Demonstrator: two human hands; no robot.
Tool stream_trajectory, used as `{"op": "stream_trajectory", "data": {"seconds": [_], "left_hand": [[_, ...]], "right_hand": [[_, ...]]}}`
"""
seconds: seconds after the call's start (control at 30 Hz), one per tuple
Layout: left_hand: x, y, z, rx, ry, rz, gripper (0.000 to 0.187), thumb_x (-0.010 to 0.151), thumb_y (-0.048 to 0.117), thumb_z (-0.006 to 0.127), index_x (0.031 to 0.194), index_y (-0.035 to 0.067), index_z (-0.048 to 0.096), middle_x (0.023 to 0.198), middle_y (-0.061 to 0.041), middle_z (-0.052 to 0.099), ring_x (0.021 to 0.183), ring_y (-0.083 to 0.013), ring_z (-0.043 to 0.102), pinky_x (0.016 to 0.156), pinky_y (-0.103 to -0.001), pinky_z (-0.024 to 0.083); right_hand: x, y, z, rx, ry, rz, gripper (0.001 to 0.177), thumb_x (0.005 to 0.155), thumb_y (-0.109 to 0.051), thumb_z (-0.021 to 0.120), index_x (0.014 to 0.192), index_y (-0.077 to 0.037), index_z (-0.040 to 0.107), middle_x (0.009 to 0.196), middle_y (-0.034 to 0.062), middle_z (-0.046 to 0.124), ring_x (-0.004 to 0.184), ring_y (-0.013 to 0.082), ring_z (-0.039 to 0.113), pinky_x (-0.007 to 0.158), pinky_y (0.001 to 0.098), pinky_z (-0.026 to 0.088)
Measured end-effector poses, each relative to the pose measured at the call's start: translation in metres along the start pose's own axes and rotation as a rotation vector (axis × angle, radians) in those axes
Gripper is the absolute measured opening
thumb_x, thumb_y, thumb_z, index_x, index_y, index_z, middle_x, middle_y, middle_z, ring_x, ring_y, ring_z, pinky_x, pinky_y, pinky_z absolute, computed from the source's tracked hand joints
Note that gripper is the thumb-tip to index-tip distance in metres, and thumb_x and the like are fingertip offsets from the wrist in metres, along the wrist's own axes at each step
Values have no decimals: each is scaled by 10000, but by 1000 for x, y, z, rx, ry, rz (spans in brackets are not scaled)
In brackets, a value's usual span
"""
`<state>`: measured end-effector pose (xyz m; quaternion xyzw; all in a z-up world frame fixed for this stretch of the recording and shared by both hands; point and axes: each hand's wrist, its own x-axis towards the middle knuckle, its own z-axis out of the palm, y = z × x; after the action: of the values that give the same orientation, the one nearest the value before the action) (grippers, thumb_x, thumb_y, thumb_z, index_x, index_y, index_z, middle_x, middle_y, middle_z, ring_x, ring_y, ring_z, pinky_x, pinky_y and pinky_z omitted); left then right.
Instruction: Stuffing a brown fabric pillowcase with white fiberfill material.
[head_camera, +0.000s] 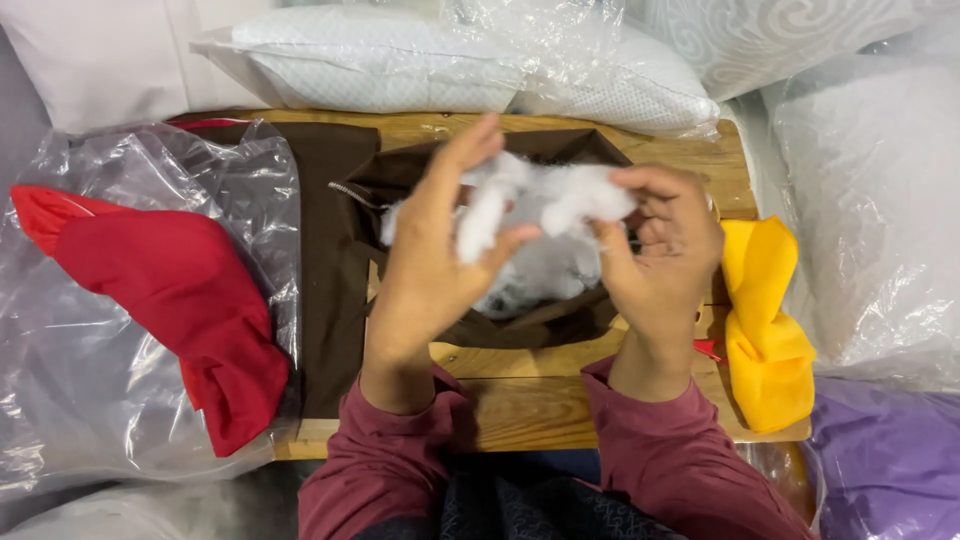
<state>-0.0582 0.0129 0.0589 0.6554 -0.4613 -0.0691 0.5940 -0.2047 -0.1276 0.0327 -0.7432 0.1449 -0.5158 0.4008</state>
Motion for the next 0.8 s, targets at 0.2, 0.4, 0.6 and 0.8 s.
{"op": "stream_trajectory", "data": {"seconds": [0.2, 0.4, 0.6, 0.8], "left_hand": [[-8, -6, 17, -60, -262, 122, 883, 759, 235, 961, 1494, 155, 479, 1488, -139, 623, 1380, -244, 627, 1172, -329, 481], [-8, -10, -3, 29, -80, 172, 363, 868, -121, 607, 1127, 95, 742, 1117, -88, 775, 1027, -234, 764, 918, -312, 579], [-7, -17, -23, 168, 208, 110, 192, 998, 57, 595, 1139, 62, 724, 1128, -95, 758, 1045, -233, 743, 921, -323, 565], [-5, -15, -1, 270, -109, 16, 697, 939, 104, 773, 1515, 101, 381, 1510, -118, 536, 1223, -307, 599, 1095, -419, 438]], "right_hand": [[5, -9, 13, -95, -167, -153, 200, 862, 155, 706, 965, -12, 745, 968, 152, 745, 894, 230, 720, 857, 314, 566], [8, -4, 3, -103, -111, -196, 310, 775, 173, 576, 950, -10, 755, 938, 166, 723, 862, 250, 701, 804, 318, 565], [16, 11, -17, -117, 181, -164, 373, 793, 252, 437, 1055, 98, 653, 1018, 207, 611, 984, 282, 619, 861, 309, 503], [13, 16, 25, -253, -295, -183, 241, 997, -40, 737, 1232, 2, 710, 1223, 178, 711, 1098, 273, 691, 902, 352, 607]]}}
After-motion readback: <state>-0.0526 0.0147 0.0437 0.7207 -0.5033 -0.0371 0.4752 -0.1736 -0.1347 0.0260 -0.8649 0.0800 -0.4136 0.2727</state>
